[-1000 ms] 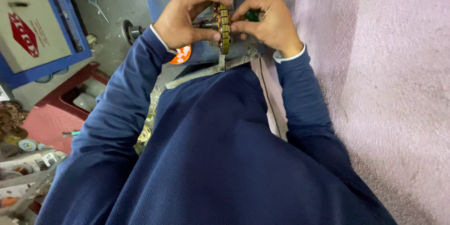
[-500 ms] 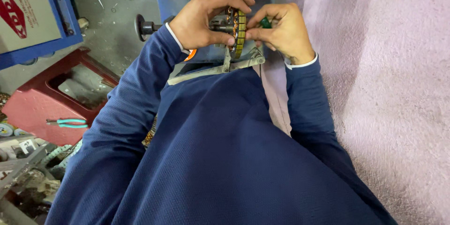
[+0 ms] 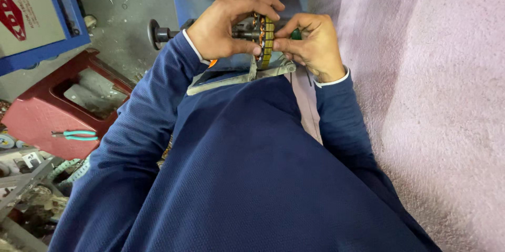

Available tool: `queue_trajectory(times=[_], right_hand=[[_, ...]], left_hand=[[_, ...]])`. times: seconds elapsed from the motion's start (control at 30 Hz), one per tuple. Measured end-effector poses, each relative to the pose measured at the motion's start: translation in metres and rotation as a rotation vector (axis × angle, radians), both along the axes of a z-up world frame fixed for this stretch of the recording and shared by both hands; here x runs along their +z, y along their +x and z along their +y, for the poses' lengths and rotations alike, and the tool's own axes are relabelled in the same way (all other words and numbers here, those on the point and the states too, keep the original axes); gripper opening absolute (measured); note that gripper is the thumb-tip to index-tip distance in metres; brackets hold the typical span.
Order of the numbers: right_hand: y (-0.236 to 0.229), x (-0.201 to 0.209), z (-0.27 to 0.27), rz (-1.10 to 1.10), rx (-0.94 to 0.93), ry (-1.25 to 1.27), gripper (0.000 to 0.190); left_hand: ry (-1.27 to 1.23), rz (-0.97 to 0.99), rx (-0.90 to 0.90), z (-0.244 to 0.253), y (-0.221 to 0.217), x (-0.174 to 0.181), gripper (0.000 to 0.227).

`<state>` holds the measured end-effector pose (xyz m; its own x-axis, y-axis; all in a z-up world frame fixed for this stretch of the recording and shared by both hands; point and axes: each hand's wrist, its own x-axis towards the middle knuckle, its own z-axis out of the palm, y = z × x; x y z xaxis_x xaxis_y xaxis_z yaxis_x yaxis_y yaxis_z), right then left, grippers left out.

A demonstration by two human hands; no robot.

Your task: The person inserts small white insulating pieces into slots on a rotating cylindrical stator core mounted on a bench machine. They use a green-handled screwdriver to push and adjust the pieces into place while rotating the core with their left hand. The task continues repeatedly across the video.

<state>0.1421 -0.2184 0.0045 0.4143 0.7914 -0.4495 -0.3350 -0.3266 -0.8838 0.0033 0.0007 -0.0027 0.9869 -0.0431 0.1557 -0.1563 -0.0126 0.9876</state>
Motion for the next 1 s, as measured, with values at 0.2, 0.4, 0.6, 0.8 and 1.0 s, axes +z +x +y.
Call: queue_trajectory(times=[0.2,0.4,0.6,0.8,1.0], right_hand=[[0.000,0.001,0.002,0.041,-0.026,-0.021,0.016],[0.001,-0.003,0.002,-0.077,0.015,-0.080,0.018],[-0.006,-0.006,0.001,-0.130,-0.033,-0.002,0.020],[-0.015,-0.005,-0.006,-0.173,-0.131,0.074,0.014],[-0.058,-0.008,-0.004,-0.189,-0.433,0.095,0.018]], left_hand=[[0.059,0.022,0.011,0.004,0.002,0.007,0.066],[0.074,-0.009,0.005,0.006,0.006,0.005,0.063],[0.045,0.020,-0.007,0.002,0.003,0.006,0.061],[-0.187,0.075,-0.021,-0.009,0.000,0.003,0.057],[-0.016,0.041,0.202,-0.039,0.001,-0.005,0.047]])
